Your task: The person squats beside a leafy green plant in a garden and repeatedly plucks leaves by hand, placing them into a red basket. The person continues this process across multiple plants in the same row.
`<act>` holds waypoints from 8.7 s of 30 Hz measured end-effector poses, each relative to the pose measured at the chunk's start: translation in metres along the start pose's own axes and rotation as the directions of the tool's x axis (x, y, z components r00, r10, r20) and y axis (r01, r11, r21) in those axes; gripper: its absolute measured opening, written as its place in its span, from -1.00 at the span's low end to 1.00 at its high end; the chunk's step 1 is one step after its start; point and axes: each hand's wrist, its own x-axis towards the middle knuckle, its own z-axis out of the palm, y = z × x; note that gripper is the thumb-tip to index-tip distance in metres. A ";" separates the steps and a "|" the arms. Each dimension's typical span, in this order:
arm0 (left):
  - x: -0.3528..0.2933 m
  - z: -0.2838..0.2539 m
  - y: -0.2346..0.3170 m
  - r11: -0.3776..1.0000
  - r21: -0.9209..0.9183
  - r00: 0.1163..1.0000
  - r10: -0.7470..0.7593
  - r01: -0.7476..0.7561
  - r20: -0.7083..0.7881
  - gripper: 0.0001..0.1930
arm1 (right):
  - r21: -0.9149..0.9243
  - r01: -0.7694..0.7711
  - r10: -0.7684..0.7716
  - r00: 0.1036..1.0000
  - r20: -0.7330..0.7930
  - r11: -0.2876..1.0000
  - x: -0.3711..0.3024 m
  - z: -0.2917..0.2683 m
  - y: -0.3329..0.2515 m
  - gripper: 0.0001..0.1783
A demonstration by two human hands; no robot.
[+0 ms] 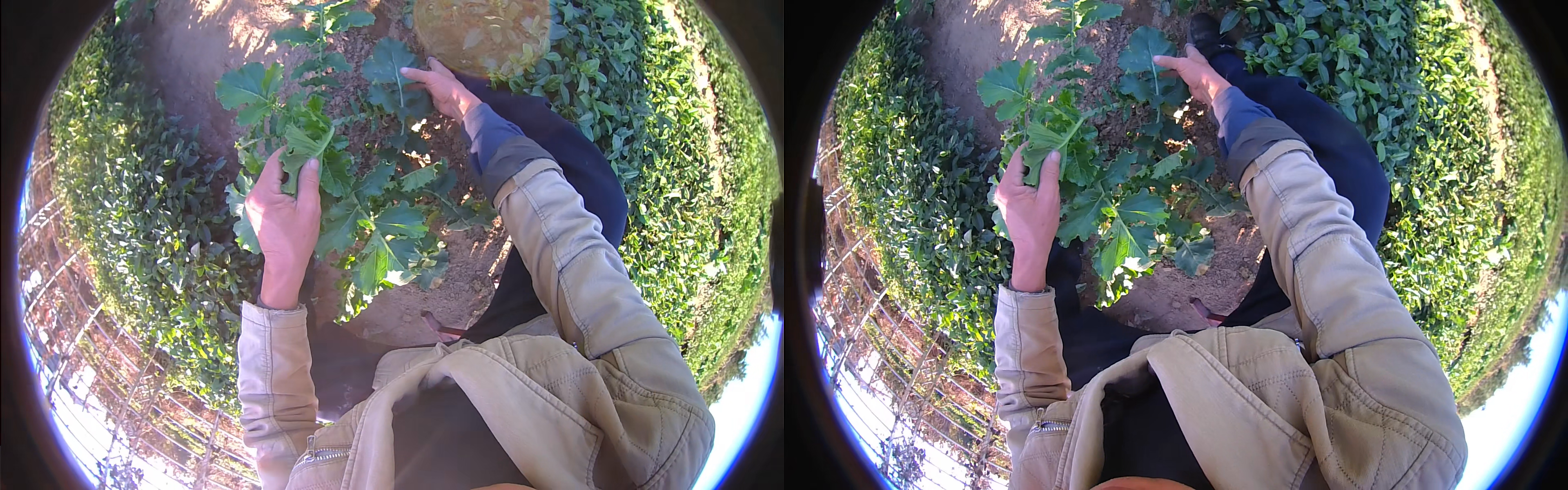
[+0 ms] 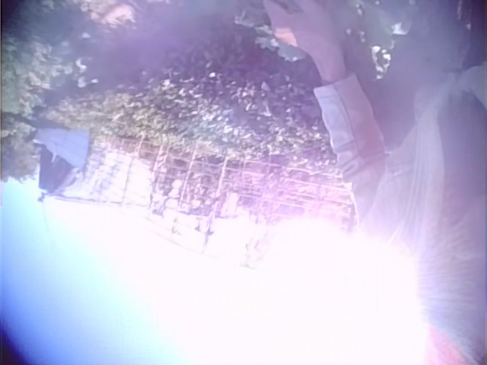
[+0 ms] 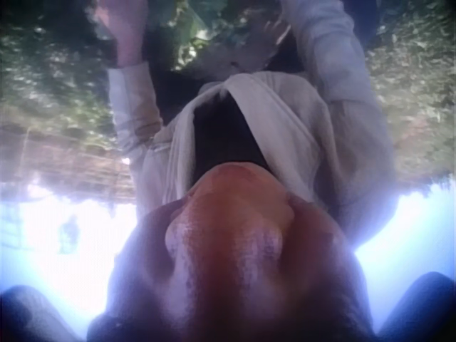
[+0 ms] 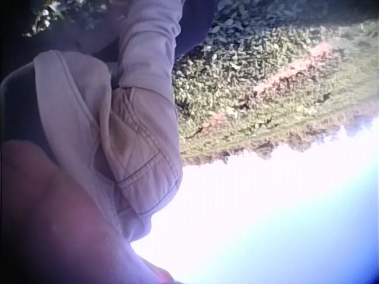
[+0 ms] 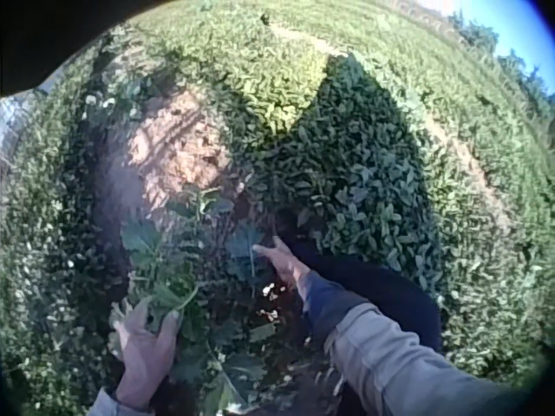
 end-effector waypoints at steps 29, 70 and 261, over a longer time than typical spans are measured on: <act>0.007 -0.021 -0.003 0.880 0.122 0.818 0.364 -0.459 0.445 -0.62 | -0.523 0.777 -0.686 0.593 0.422 0.350 -0.249 0.092 -0.032 -0.56; -0.003 -0.015 -0.004 0.888 0.149 0.856 0.357 -0.436 0.375 -0.60 | 0.379 -0.072 0.183 0.947 -0.265 0.923 -0.066 0.005 -0.080 -0.73; -0.011 -0.020 -0.012 0.662 -0.730 0.917 -0.166 -0.169 -0.363 0.05 | -0.618 0.781 -0.269 0.580 0.769 -0.083 -0.221 0.248 -0.104 -0.35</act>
